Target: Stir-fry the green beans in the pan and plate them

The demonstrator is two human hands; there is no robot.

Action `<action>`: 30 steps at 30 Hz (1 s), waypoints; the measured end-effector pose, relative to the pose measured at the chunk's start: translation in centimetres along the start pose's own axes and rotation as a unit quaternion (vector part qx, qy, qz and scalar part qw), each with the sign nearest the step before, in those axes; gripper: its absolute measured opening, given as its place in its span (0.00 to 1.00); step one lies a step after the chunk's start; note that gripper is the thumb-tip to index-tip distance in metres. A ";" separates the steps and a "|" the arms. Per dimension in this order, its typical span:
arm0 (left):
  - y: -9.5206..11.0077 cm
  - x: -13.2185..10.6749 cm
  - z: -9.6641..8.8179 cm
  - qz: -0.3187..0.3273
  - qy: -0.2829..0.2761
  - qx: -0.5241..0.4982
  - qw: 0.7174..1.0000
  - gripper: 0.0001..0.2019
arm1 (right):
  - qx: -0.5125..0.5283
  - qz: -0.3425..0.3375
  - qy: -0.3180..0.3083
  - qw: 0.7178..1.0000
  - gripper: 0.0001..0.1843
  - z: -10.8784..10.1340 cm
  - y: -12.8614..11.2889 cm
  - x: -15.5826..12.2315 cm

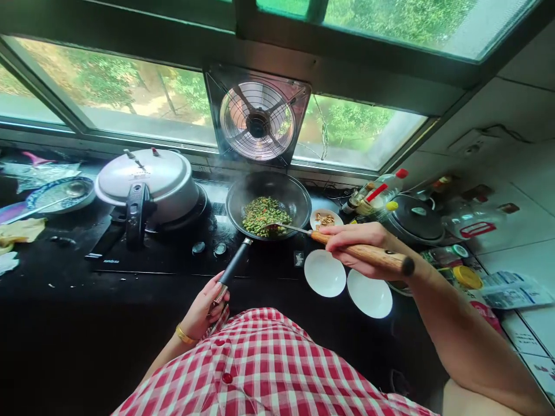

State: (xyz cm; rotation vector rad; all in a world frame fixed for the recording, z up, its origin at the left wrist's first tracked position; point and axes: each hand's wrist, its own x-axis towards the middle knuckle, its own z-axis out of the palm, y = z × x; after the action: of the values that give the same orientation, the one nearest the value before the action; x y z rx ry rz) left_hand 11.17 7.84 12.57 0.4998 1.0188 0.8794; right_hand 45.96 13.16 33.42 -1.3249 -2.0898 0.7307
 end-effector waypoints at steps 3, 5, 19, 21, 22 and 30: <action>0.2 -0.1 0.0 0.000 0.000 0.011 1.000 0.38 | -0.016 -0.035 -0.036 0.999 0.06 1.9 1.7 1.0; 0.3 -0.3 -0.4 -0.007 -0.001 0.017 1.000 0.37 | -0.015 -0.036 0.006 0.999 0.04 3.1 3.4 2.6; -1.6 -3.9 -8.7 -0.053 0.221 -0.005 0.974 0.17 | 0.179 0.178 0.270 0.929 0.10 3.7 8.5 9.2; -2.2 -4.3 -9.7 -0.047 0.242 -0.015 0.969 0.17 | 0.159 0.172 0.274 0.933 0.08 2.8 8.8 9.6; -2.5 -4.4 -10.0 -0.043 0.252 -0.020 0.967 0.17 | 0.147 0.178 0.283 0.931 0.06 2.3 9.1 9.9; -3.7 -3.9 -9.3 -0.047 0.264 -0.018 0.963 0.16 | 0.191 0.107 0.194 0.956 0.06 6.6 10.2 13.7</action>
State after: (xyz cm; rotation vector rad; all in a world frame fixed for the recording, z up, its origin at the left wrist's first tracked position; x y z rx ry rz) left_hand 3.47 2.25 7.64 0.1797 1.4964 0.9676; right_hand 42.68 28.51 23.96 -1.3537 -1.4296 0.8360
